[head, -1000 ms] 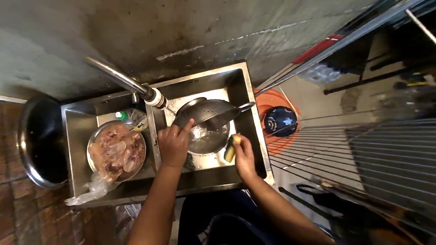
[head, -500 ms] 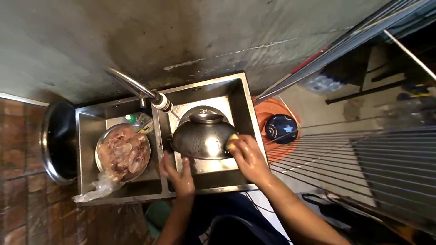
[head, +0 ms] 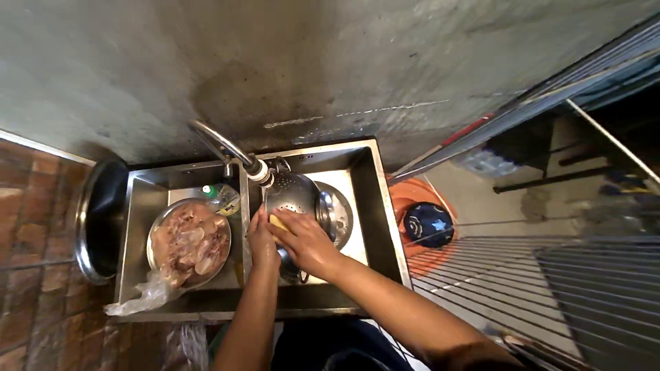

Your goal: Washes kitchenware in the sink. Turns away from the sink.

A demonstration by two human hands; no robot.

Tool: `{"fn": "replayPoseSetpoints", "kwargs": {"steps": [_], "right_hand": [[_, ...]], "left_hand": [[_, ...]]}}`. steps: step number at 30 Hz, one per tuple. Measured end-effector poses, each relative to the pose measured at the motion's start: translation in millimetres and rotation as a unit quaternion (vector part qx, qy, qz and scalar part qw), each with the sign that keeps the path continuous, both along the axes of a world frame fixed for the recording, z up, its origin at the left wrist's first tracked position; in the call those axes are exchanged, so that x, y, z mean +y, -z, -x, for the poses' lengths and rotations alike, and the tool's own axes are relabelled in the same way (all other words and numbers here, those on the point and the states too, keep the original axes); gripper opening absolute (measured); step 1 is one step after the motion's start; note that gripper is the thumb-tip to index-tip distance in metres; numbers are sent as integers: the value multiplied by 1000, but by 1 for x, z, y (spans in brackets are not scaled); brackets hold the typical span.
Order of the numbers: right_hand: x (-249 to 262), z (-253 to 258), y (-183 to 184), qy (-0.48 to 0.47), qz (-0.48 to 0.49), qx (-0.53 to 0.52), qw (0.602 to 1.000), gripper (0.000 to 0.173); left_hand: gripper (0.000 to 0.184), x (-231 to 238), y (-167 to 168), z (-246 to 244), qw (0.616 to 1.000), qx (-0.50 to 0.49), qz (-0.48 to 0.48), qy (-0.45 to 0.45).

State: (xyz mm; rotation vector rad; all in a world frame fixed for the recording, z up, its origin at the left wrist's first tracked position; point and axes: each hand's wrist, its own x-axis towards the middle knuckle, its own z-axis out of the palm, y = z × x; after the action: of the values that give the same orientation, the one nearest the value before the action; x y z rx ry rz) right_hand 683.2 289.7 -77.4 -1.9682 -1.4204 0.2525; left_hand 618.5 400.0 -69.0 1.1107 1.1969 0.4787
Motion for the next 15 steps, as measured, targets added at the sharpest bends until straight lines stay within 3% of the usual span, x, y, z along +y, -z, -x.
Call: {"fn": "replayPoseSetpoints", "kwargs": {"steps": [5, 7, 10, 12, 15], "right_hand": [[53, -67, 17, 82, 76, 9, 994, 48], [61, -110, 35, 131, 127, 107, 977, 56], [71, -144, 49, 191, 205, 292, 914, 60], [80, -136, 31, 171, 208, 266, 926, 59], [82, -88, 4, 117, 140, 91, 979, 56]], "left_hand": [[44, -8, 1, 8, 995, 45, -80, -27], [39, -11, 3, 15, 994, 44, -97, -40], [44, -10, 4, 19, 995, 49, -82, -41], [46, -5, 2, 10, 994, 57, -82, -34], [54, 3, 4, -2, 997, 41, -66, 4]]}}
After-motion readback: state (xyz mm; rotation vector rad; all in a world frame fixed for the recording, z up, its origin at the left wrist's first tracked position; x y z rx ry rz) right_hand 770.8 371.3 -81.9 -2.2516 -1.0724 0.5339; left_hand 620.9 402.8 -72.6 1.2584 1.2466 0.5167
